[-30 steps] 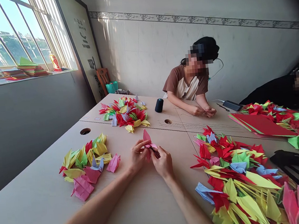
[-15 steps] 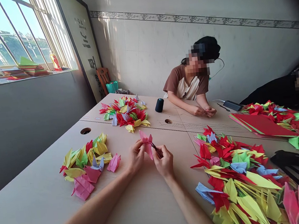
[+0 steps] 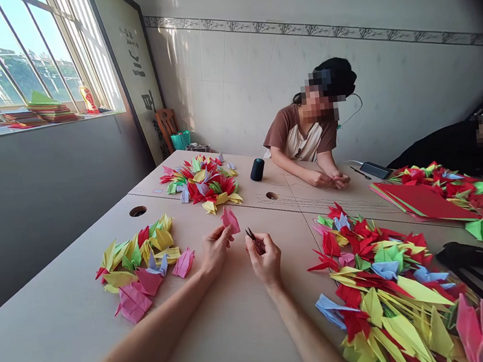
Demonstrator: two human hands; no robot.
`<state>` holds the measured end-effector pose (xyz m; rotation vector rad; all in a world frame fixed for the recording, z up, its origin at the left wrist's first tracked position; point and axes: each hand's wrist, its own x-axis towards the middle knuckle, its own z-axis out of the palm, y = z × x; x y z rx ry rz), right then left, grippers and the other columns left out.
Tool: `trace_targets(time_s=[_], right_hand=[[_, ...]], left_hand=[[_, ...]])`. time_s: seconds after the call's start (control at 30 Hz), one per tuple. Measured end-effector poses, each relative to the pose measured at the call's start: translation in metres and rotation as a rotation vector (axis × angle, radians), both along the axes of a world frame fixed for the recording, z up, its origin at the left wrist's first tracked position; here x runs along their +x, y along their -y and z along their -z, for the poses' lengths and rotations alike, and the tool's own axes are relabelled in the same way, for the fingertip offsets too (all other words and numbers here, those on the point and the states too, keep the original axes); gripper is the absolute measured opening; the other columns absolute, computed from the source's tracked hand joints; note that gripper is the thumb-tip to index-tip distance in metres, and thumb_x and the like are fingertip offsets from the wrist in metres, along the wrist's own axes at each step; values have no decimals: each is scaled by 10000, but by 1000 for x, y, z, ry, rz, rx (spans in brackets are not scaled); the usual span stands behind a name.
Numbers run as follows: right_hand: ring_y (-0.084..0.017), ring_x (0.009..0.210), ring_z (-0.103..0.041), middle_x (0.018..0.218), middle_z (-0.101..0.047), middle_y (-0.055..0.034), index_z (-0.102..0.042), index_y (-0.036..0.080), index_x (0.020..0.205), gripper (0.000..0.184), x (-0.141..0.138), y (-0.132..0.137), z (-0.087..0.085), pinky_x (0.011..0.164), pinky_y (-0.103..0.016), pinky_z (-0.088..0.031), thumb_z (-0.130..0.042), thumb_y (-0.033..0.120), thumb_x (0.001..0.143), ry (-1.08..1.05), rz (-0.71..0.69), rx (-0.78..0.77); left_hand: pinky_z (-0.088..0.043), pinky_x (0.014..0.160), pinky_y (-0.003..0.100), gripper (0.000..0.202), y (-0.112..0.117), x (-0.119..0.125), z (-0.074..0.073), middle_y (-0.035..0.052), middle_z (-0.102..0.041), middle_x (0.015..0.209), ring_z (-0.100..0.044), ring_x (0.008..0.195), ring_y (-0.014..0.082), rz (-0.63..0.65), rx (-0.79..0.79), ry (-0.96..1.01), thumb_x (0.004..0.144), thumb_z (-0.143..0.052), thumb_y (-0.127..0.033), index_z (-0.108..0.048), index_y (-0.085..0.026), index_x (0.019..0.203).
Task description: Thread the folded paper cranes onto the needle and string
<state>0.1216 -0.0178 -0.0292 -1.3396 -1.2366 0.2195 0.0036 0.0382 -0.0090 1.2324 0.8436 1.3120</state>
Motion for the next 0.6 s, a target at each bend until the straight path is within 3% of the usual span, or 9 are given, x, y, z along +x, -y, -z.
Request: trace_targets(time_s=[0.27, 0.6], right_hand=[[-120, 560, -562, 671, -626, -12, -575, 176, 831, 195, -2, 2, -3, 558, -212, -445, -516, 361, 847, 144, -111, -19], [-131, 588, -589, 684, -635, -21, -559, 182, 796, 177, 1, 0, -2, 580, -222, -457, -489, 332, 859, 196, -102, -6]], left_hand=[[-505, 630, 210, 291, -2, 4, -2, 9, -639, 746, -614, 635, 91, 125, -280, 317, 622, -763, -310, -599, -135, 786], [-513, 602, 206, 290, 0, 3, -3, -5, -629, 722, -619, 614, 93, 169, -292, 310, 631, -757, -321, -574, -140, 765]])
